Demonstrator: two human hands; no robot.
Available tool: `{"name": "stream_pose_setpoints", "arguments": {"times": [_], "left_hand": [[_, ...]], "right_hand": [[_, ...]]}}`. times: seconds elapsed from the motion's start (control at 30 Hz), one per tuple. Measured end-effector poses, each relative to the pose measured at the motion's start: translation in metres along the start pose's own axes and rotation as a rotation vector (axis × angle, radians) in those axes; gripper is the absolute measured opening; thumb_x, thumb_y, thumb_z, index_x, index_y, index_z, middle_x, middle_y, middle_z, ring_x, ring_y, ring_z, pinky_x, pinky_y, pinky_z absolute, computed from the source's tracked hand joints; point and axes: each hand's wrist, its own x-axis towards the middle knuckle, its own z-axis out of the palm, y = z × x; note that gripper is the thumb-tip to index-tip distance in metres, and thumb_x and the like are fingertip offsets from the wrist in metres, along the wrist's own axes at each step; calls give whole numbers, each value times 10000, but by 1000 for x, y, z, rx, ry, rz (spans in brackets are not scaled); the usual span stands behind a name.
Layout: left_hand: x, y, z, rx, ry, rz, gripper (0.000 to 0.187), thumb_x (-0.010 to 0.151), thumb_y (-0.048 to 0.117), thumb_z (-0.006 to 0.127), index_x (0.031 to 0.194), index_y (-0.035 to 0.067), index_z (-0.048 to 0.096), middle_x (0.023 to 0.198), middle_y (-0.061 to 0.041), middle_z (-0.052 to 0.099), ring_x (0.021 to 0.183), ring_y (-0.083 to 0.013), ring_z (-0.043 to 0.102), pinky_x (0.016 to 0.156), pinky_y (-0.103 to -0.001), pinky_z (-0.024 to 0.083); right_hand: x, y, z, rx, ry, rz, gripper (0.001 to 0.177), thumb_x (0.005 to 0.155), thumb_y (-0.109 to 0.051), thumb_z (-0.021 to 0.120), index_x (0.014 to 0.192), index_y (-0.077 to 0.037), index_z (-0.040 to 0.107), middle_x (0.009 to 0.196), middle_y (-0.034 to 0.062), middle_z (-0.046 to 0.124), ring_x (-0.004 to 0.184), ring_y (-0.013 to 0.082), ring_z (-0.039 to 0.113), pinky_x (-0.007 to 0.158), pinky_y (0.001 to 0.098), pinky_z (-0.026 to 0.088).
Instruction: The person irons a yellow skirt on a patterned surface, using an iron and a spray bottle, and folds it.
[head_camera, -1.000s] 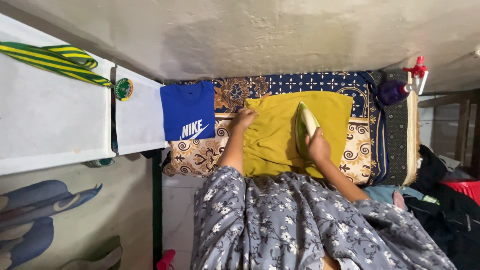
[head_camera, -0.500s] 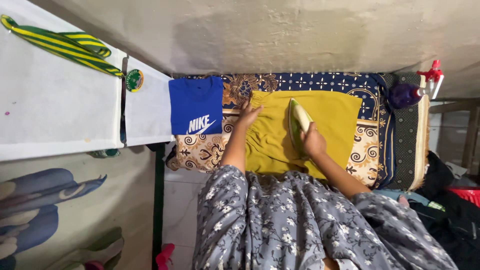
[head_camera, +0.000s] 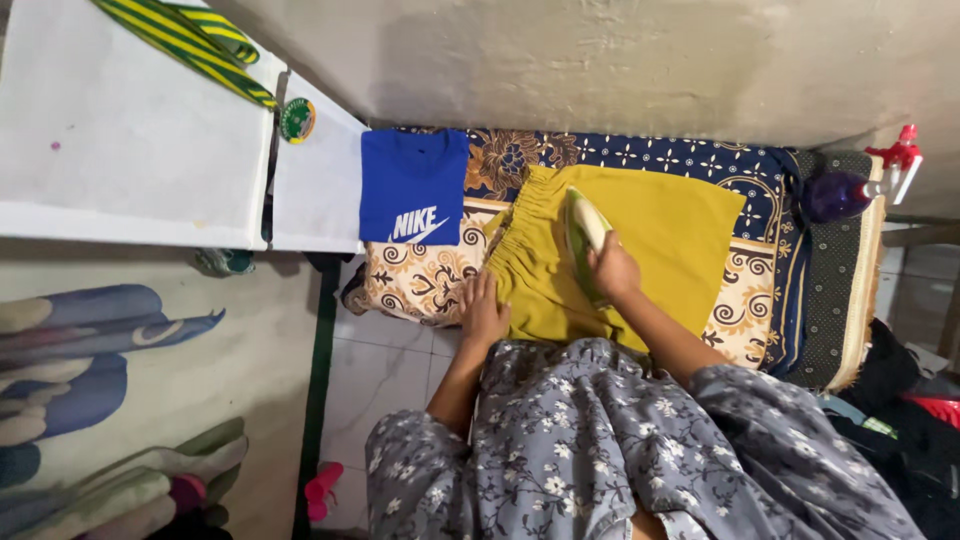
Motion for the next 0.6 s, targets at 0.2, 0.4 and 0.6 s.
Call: {"name": "stream_pose_setpoints", "arguments": {"times": [0.2, 0.4, 0.6], "left_hand": [[6, 11, 10, 184, -397, -120, 895, 921, 526, 591, 1627, 140, 198, 1714, -46, 155, 1577, -318, 115, 1248, -580, 34], [20, 9, 13, 262, -558, -143, 925, 949, 603, 532, 1651, 161, 125, 1737, -13, 48, 1590, -310, 50, 1252, -579, -15], [21, 3, 16, 271, -607, -131, 930, 945, 619, 517, 1655, 181, 106, 1739, -5, 27, 1596, -298, 30, 1256, -567, -24]], "right_hand": [[56, -6, 4, 24, 98, -70, 430, 964, -357, 627, 1197, -51, 432, 882, 277, 704, 780, 495, 683, 698, 592, 533], [42, 14, -6, -47, 7, -207, 439, 992, -366, 621, 1267, -60, 467, 893, 263, 717, 780, 479, 691, 713, 569, 548], [-33, 54, -48, -135, -174, -351, 448, 902, -353, 665, 1216, -81, 496, 885, 247, 714, 787, 453, 696, 708, 558, 545]]}}
